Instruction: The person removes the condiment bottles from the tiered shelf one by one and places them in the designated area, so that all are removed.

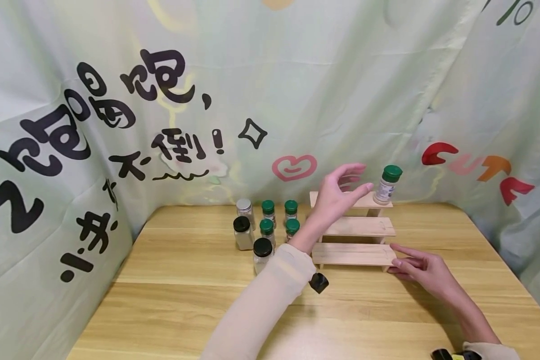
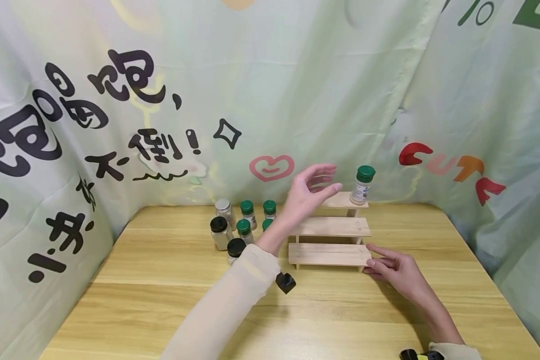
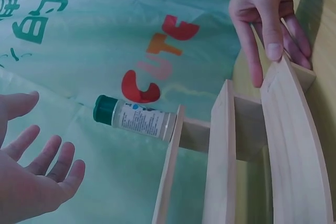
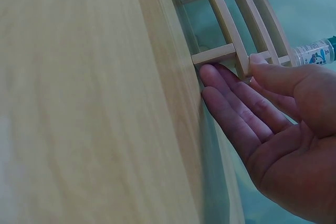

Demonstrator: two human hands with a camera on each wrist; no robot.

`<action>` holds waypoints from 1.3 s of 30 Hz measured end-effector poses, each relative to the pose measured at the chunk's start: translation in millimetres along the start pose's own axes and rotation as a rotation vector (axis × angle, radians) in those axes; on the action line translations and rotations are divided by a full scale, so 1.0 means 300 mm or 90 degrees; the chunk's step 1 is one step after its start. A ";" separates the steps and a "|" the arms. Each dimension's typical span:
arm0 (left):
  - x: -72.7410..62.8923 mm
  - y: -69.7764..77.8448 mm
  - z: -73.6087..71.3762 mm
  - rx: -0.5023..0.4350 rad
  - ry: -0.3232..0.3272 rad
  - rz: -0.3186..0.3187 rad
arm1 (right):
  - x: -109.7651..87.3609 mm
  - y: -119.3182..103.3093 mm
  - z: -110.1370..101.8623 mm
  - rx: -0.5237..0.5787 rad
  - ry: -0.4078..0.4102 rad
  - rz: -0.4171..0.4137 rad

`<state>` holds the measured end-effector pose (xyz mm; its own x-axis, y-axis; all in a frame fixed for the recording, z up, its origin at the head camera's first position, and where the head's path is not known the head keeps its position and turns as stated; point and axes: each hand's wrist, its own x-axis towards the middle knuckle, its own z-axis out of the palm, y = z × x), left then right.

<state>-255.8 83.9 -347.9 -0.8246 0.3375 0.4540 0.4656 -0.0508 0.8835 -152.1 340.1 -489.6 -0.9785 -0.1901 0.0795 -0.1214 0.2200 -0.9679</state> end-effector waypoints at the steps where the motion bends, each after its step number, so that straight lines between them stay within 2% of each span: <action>1: 0.004 0.000 0.005 -0.002 -0.001 -0.001 | 0.000 0.000 -0.002 0.000 -0.001 0.000; 11: 0.054 -0.015 0.056 -0.004 0.001 -0.024 | -0.005 -0.003 -0.013 -0.007 0.010 0.021; 20: 0.094 -0.065 0.095 0.011 0.018 -0.048 | -0.003 -0.007 -0.022 -0.019 0.010 0.021; 24: 0.108 -0.081 0.106 0.026 0.012 -0.060 | 0.003 -0.010 -0.021 -0.025 0.006 0.017; 30: 0.136 -0.091 0.138 0.042 -0.004 -0.093 | 0.003 -0.002 -0.017 0.002 -0.001 0.004; 39: 0.147 -0.117 0.179 0.056 0.000 -0.101 | -0.004 0.004 0.003 0.007 -0.003 -0.006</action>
<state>-291.2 151.1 -365.0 -0.8898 0.3346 0.3102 0.3566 0.0856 0.9303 -150.9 339.7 -491.0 -0.9767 -0.1964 0.0869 -0.1281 0.2079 -0.9697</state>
